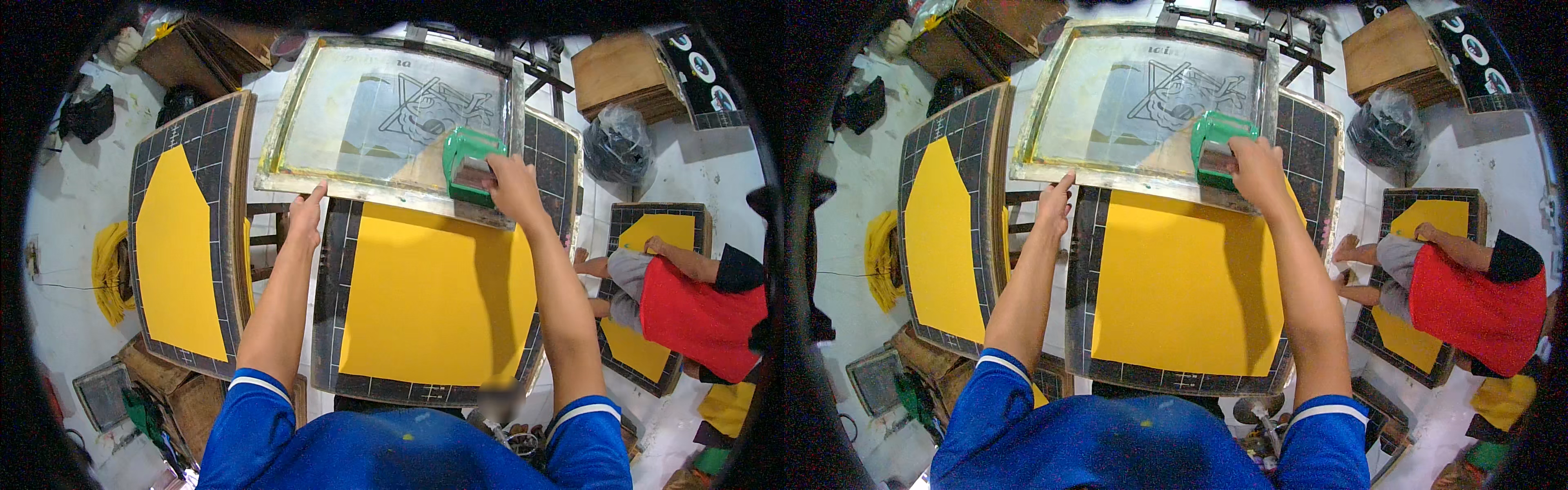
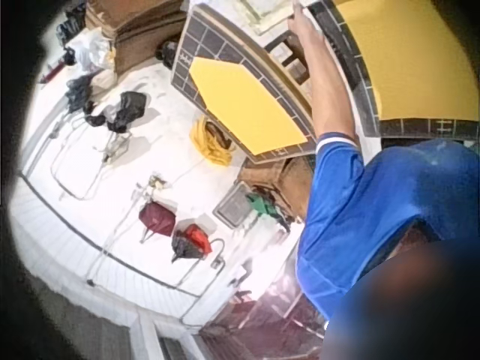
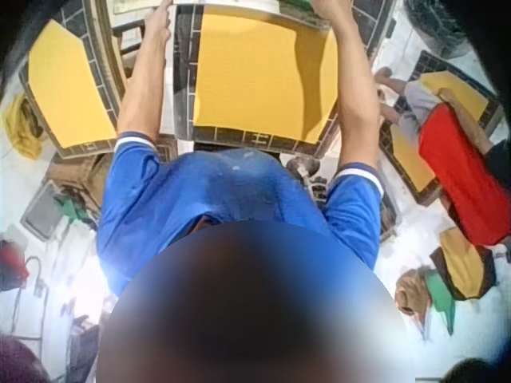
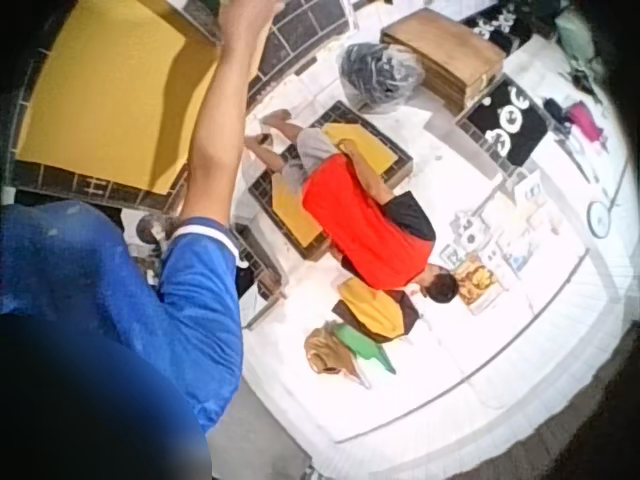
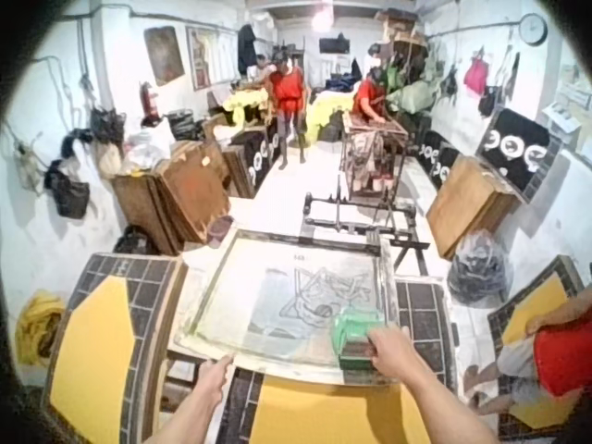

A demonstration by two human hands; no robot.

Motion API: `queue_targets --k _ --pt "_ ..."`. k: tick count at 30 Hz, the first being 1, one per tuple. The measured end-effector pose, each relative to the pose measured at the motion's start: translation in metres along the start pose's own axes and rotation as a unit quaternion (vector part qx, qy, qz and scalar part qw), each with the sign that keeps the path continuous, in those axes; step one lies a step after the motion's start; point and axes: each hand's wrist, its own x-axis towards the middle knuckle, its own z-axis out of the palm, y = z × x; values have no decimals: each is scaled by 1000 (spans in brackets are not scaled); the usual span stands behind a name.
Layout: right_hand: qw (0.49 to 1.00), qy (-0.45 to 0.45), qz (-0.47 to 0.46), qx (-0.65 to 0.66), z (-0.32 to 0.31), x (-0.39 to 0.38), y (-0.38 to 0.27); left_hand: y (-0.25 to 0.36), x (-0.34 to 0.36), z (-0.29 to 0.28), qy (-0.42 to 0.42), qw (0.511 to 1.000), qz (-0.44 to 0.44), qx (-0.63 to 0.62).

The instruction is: The person repeatedly aligns a screen-printing frame over a yellow fabric piece and uses a green squeegee to pull ink across the screen. The person then lifts the frame, places it aside, and repeats the cycle on the same fabric piece.

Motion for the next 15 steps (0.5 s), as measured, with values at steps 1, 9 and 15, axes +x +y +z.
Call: queue_targets --k 1,9,15 --pt "1000 13 4 2 4 -8 -1 -2 -2 5 7 1000 -12 6" --pt "998 57 -19 -22 9 76 37 1 -46 41 48 999 14 -4" --pt "995 -88 1 35 11 150 89 -2 -47 44 45 996 70 -26"
